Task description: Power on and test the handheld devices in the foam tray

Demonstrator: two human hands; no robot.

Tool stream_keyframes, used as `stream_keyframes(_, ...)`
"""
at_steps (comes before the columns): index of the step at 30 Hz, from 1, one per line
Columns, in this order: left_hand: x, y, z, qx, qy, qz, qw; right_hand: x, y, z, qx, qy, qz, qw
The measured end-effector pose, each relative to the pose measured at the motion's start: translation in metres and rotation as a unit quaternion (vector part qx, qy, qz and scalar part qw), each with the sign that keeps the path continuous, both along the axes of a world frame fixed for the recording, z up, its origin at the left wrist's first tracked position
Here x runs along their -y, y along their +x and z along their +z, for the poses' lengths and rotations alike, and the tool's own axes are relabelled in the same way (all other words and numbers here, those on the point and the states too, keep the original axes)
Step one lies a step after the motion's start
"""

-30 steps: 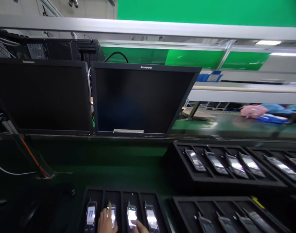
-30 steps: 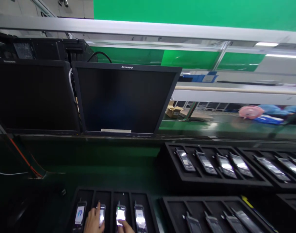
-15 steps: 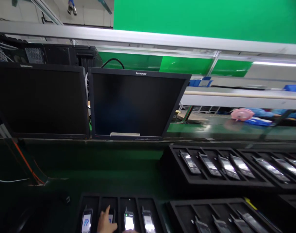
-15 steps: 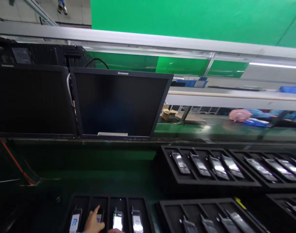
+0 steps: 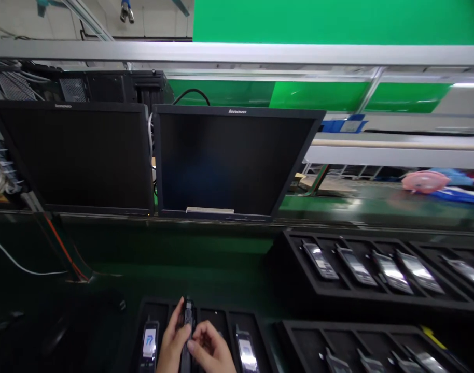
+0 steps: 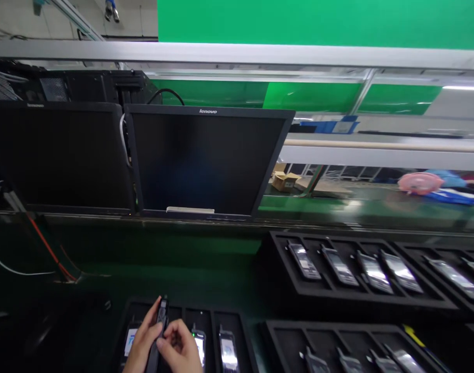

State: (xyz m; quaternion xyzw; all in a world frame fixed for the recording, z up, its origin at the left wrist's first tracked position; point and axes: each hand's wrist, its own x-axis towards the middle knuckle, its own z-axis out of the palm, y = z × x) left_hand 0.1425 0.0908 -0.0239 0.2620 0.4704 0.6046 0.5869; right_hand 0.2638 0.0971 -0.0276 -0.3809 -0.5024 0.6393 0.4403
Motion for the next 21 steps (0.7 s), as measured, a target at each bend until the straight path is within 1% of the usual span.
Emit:
stream_keyframes(2, 0.007, 0.003, 0.015, -0.033, 0.003, 0.042, 0.999, 0.000, 0.002, 0.005, 0.014, -0.009, -0.022, 1.000)
stream_keyframes(4, 0.012, 0.005, 0.029, -0.059, -0.011, 0.062, 0.996, 0.001, 0.006, 0.011, 0.030, 0.004, -0.017, 0.999)
stream_keyframes(6, 0.016, 0.005, 0.039, -0.068, -0.016, 0.071, 0.995, 0.002, 0.010, 0.018, 0.029, 0.029, 0.035, 0.999)
stream_keyframes(8, 0.017, 0.004, 0.046, -0.061, -0.016, 0.073, 0.995, 0.004, 0.011, 0.023, 0.001, 0.035, 0.086, 0.996)
stream_keyframes(9, 0.017, 0.003, 0.047, -0.057, -0.018, 0.071, 0.996, 0.005, 0.011, 0.025, -0.021, 0.021, 0.099, 0.995)
stream_keyframes(11, 0.016, 0.000, 0.045, -0.057, -0.023, 0.063, 0.996, 0.008, 0.009, 0.024, -0.068, -0.032, 0.109, 0.991)
stream_keyframes(13, 0.015, -0.005, 0.041, -0.067, -0.030, 0.040, 0.996, 0.011, 0.005, 0.019, -0.105, -0.089, 0.109, 0.984)
stream_keyframes(15, 0.015, -0.010, 0.036, -0.061, -0.026, 0.010, 0.998, 0.013, 0.002, 0.013, -0.115, -0.130, 0.109, 0.979)
stream_keyframes(17, 0.015, -0.013, 0.033, -0.028, -0.007, -0.026, 0.999, 0.014, 0.000, 0.010, -0.108, -0.132, 0.101, 0.980)
stream_keyframes(19, 0.017, -0.015, 0.032, 0.002, 0.022, -0.047, 0.999, 0.014, 0.000, 0.009, -0.092, -0.103, 0.089, 0.986)
stream_keyframes(21, 0.018, -0.016, 0.031, 0.006, 0.035, -0.056, 0.998, 0.014, 0.001, 0.009, -0.078, -0.075, 0.082, 0.991)
